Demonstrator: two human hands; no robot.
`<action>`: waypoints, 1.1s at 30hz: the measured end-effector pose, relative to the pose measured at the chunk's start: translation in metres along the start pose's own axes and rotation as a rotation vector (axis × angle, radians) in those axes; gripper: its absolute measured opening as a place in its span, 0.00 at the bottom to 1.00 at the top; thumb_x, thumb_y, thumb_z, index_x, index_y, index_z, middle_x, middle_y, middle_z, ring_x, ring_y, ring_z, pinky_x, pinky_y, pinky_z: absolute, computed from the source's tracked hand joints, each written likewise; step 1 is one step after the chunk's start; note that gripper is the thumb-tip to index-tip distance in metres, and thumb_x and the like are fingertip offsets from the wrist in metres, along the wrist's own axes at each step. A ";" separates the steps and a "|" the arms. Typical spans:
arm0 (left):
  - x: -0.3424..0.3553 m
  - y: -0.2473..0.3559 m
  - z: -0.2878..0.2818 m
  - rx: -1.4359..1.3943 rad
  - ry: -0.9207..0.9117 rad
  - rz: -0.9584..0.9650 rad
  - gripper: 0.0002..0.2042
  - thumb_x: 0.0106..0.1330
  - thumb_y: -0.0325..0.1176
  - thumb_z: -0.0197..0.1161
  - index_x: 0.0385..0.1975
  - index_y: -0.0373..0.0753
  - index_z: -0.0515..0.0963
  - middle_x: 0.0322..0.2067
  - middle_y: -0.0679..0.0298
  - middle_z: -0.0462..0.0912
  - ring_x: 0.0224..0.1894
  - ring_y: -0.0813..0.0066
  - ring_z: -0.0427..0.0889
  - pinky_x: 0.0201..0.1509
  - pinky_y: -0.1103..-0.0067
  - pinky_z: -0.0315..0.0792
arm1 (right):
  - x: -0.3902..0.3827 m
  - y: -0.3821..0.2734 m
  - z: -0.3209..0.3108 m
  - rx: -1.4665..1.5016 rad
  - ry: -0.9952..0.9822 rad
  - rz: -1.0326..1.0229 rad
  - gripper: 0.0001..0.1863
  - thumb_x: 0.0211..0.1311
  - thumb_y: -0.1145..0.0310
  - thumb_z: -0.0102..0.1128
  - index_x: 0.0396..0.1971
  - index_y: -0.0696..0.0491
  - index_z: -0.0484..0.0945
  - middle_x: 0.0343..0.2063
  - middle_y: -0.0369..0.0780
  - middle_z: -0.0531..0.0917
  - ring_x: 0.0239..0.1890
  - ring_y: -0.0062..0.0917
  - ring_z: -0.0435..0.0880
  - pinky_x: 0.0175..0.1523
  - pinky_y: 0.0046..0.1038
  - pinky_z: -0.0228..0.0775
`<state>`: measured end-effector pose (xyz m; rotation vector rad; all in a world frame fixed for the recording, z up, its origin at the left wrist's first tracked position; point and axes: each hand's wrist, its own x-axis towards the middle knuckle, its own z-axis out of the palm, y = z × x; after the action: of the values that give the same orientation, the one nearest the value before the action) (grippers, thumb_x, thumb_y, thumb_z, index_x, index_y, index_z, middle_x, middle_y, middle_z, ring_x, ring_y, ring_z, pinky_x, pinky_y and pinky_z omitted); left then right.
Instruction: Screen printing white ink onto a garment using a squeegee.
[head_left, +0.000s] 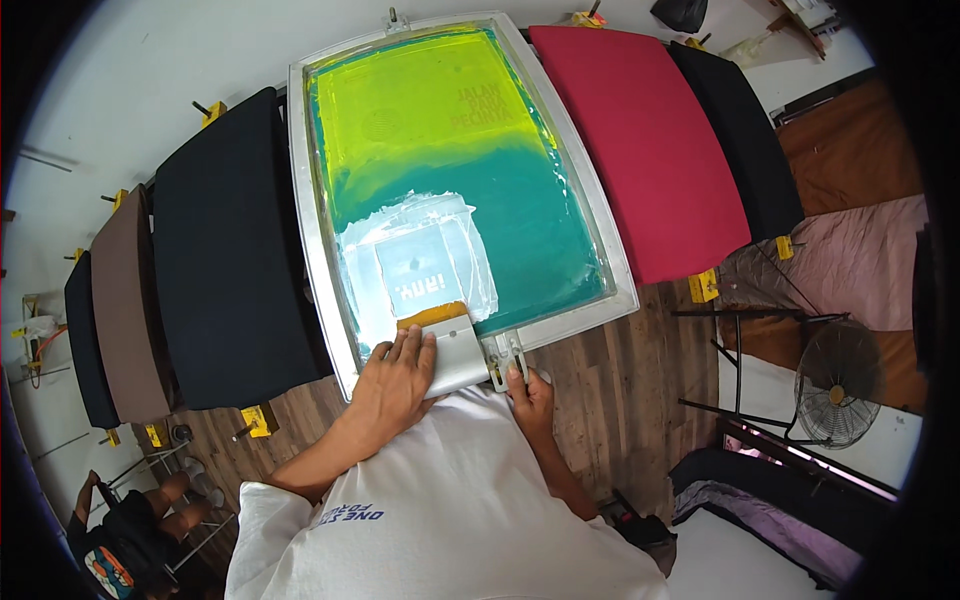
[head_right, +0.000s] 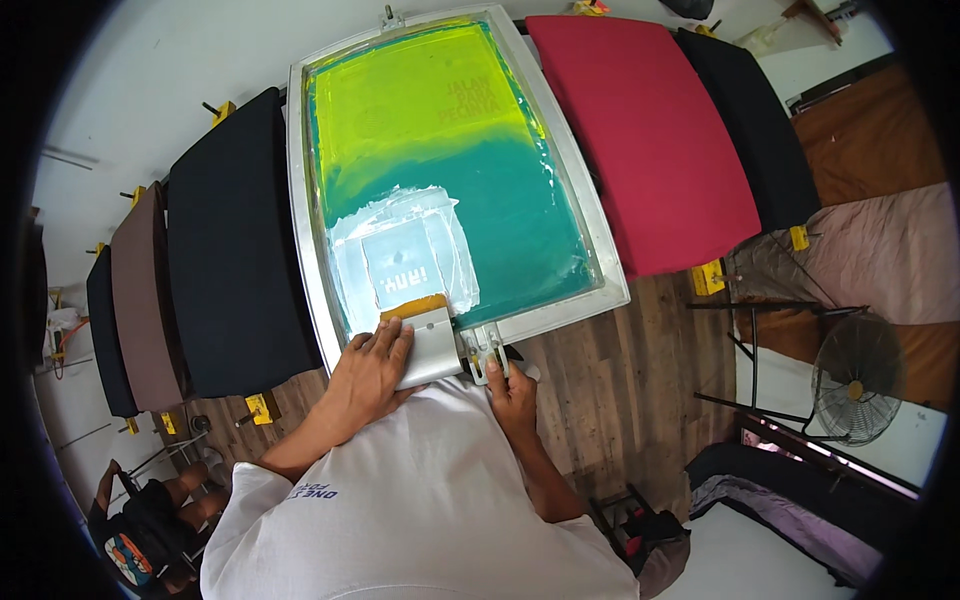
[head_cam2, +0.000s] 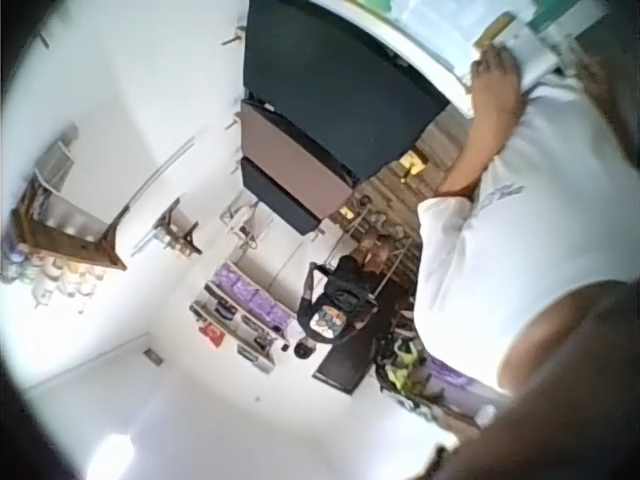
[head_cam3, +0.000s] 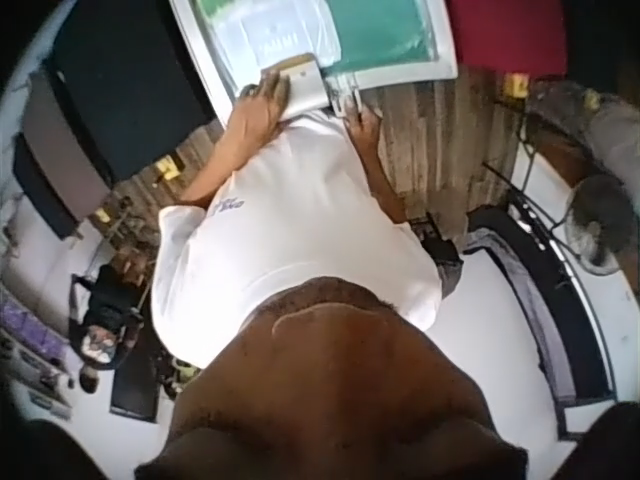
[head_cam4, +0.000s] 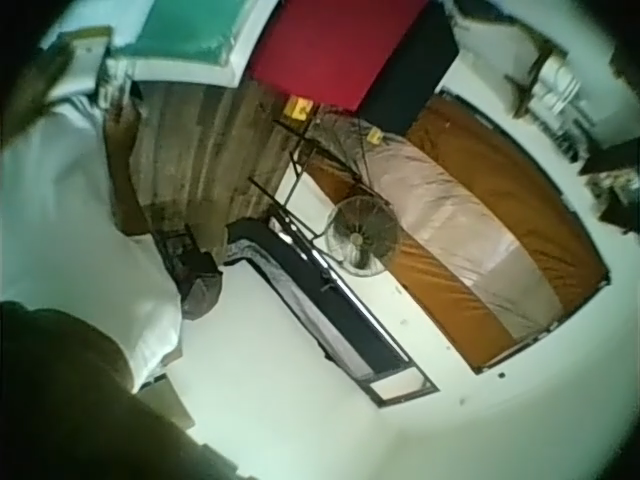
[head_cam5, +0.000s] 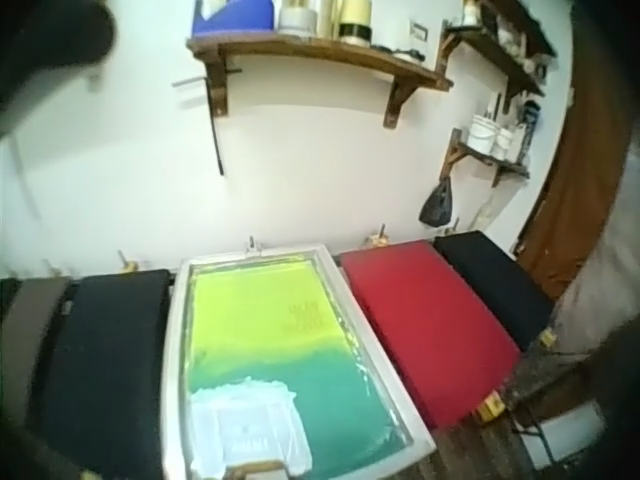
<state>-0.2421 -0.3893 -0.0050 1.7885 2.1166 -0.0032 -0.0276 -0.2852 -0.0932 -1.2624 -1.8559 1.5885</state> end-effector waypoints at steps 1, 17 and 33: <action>0.000 0.000 -0.004 -0.037 -0.013 -0.022 0.39 0.56 0.45 0.71 0.62 0.26 0.65 0.62 0.37 0.68 0.63 0.49 0.73 0.65 0.61 0.67 | 0.001 0.002 0.000 -0.024 0.005 -0.008 0.23 0.73 0.55 0.54 0.22 0.57 0.72 0.16 0.32 0.70 0.22 0.14 0.66 0.28 0.24 0.60; 0.009 -0.012 -0.030 -0.243 -0.030 -0.110 0.33 0.53 0.43 0.75 0.57 0.33 0.73 0.57 0.47 0.76 0.51 0.52 0.82 0.60 0.63 0.73 | 0.003 0.002 0.001 -0.049 0.031 -0.109 0.19 0.72 0.60 0.55 0.23 0.59 0.72 0.14 0.36 0.66 0.19 0.15 0.62 0.23 0.28 0.55; 0.025 -0.024 -0.050 -0.263 -0.057 -0.137 0.20 0.56 0.32 0.69 0.48 0.32 0.76 0.31 0.46 0.82 0.33 0.51 0.84 0.39 0.62 0.78 | 0.003 -0.006 0.003 -0.036 0.035 -0.067 0.22 0.73 0.59 0.54 0.21 0.57 0.69 0.16 0.30 0.62 0.23 0.12 0.60 0.25 0.24 0.54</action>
<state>-0.2817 -0.3582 0.0294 1.4746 2.0854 0.1779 -0.0340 -0.2837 -0.0892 -1.2225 -1.8924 1.4954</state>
